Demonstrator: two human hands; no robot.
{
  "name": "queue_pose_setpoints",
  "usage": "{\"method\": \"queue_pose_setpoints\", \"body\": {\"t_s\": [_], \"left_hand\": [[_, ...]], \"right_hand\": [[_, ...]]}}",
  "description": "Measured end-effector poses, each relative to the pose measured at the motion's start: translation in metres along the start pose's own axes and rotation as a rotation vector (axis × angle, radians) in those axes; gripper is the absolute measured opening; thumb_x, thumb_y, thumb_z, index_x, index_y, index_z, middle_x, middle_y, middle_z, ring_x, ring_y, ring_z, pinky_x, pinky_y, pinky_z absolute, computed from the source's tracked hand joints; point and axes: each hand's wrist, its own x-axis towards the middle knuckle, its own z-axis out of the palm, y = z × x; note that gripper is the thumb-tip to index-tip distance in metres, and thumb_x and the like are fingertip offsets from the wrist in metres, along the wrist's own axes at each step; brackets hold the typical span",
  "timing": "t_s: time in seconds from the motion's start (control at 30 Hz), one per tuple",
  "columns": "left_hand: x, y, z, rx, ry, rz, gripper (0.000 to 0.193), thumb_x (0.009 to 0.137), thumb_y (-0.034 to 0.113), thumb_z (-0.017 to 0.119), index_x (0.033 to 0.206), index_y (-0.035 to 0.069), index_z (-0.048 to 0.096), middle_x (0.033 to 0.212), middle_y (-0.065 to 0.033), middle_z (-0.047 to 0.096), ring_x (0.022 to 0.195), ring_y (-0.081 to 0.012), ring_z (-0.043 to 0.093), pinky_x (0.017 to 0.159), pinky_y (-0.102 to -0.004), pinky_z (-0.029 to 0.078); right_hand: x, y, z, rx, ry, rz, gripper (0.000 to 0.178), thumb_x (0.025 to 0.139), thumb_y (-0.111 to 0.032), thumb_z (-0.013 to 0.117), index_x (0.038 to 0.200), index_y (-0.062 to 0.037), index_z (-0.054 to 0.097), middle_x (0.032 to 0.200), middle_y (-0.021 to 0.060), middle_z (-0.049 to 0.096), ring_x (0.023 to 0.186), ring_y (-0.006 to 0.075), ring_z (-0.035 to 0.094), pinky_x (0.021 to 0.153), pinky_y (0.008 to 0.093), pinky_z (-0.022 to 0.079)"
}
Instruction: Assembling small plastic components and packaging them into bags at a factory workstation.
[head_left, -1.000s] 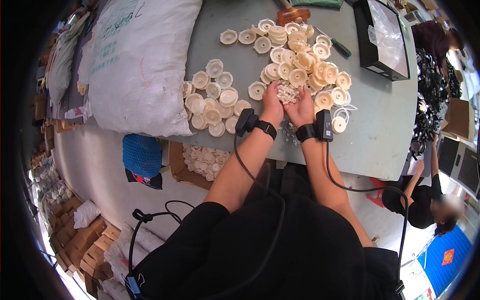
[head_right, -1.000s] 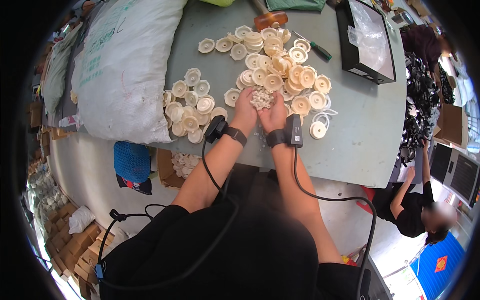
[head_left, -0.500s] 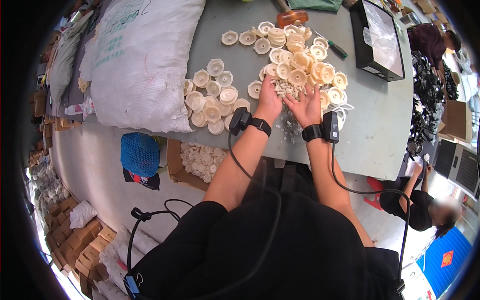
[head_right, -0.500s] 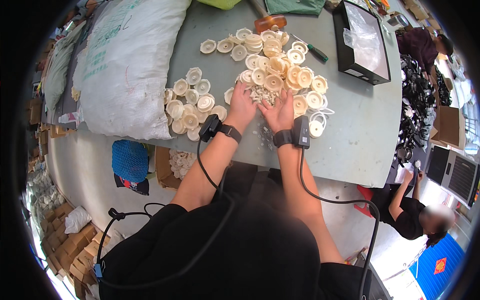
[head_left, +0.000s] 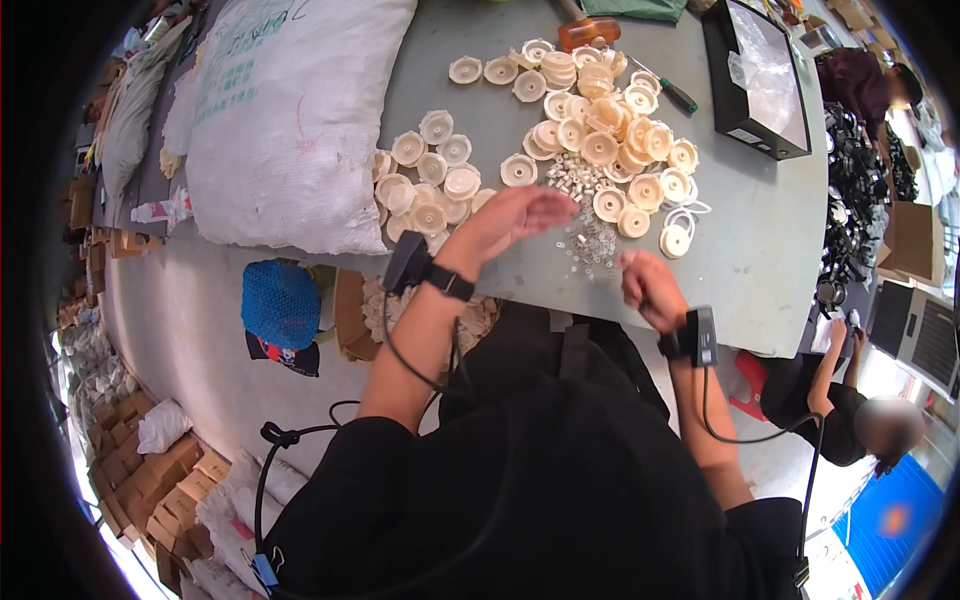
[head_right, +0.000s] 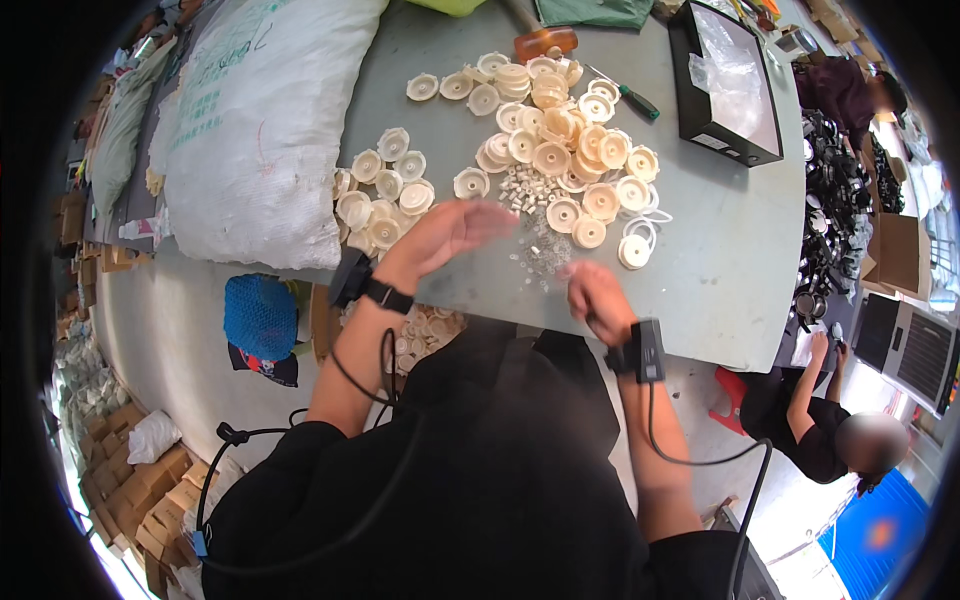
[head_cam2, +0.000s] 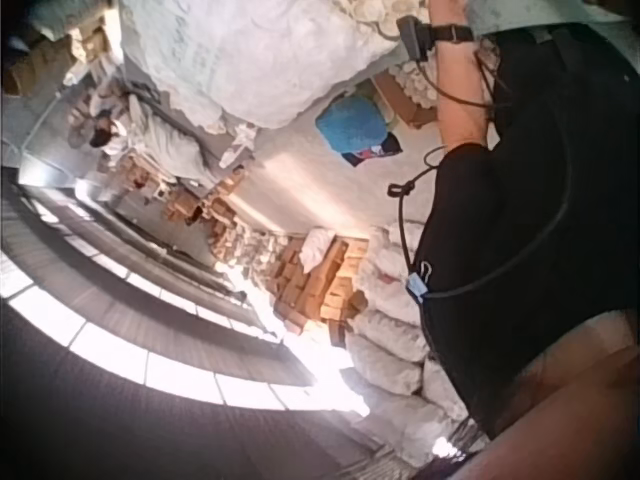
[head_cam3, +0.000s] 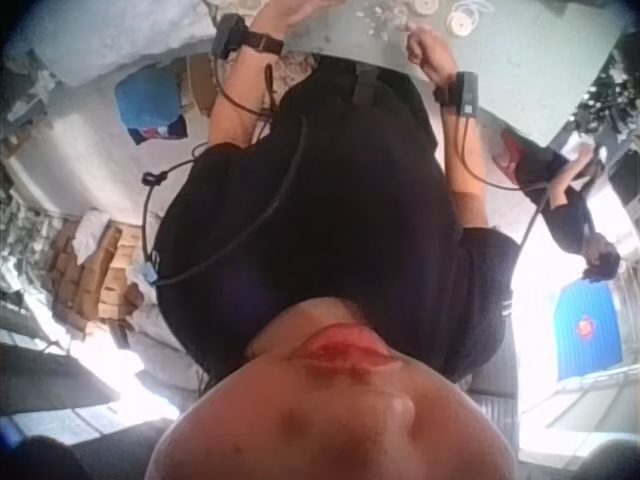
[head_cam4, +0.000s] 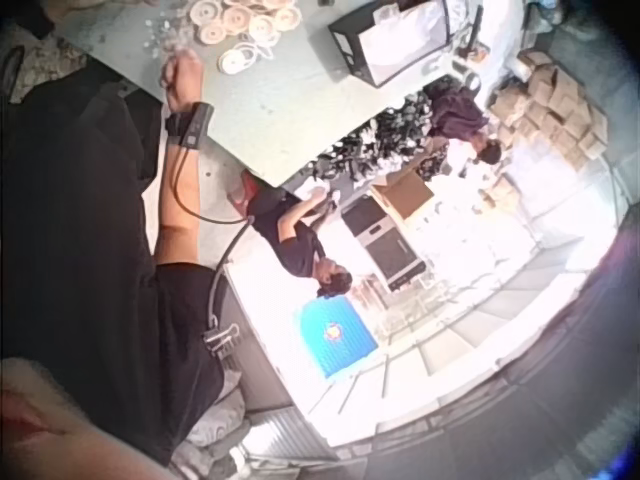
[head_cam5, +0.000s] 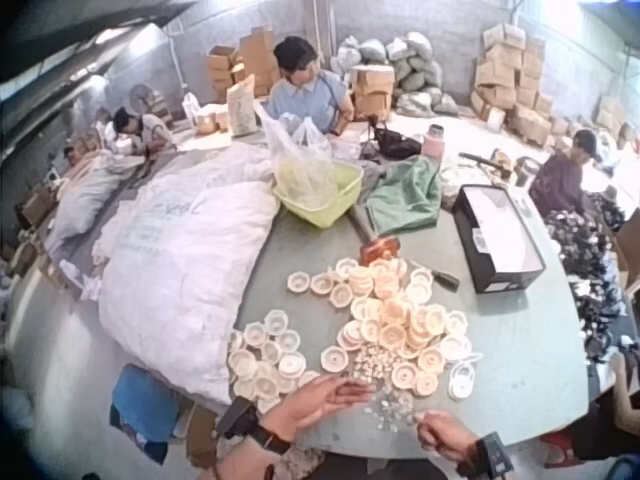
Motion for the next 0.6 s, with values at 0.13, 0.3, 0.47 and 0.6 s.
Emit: {"method": "queue_pose_setpoints", "body": {"t_s": [0.13,0.3,0.47,0.6], "left_hand": [[-0.043,-0.033,-0.015,0.432,-0.335,-0.255,0.035,0.092,0.030,0.042,0.102,0.002,0.061,0.098,-0.0083,0.064,0.088,-0.0163,0.060,0.078,-0.0271,0.047],[-0.055,-0.128,-0.074,0.967,-0.449,-0.563,0.029,0.086,0.023,0.045,0.091,0.000,0.062,0.088,-0.0097,0.065,0.071,-0.0157,0.060,0.067,-0.0291,0.048],[-0.056,-0.246,-0.144,1.528,-0.329,-0.667,0.025,0.080,0.018,0.049,0.089,0.000,0.063,0.087,-0.0142,0.065,0.074,-0.0262,0.061,0.071,-0.0348,0.048],[-0.143,-0.393,-0.205,1.642,0.060,-0.544,0.041,0.077,0.023,0.059,0.115,0.008,0.052,0.104,-0.0202,0.057,0.087,-0.0364,0.059,0.076,-0.0425,0.049]], "right_hand": [[-0.027,0.060,-0.039,-0.475,-0.032,0.323,0.021,0.085,-0.024,0.053,0.083,-0.0051,0.062,0.051,0.0031,0.048,0.047,0.0133,0.046,0.047,0.0263,0.038],[-0.047,0.177,-0.140,-1.217,0.221,0.273,0.016,0.076,-0.023,0.063,0.081,-0.0077,0.065,0.064,0.0110,0.059,0.062,0.0218,0.056,0.060,0.0332,0.045],[-0.076,0.255,-0.210,-0.873,0.262,0.514,0.034,0.066,-0.020,0.072,0.098,-0.0100,0.065,0.083,0.0173,0.064,0.081,0.0287,0.062,0.075,0.0357,0.048],[-0.039,0.364,-0.241,-0.816,0.051,0.152,0.056,0.065,0.006,0.068,0.118,-0.0055,0.053,0.093,0.0134,0.065,0.080,0.0213,0.063,0.070,0.0328,0.052]]}}
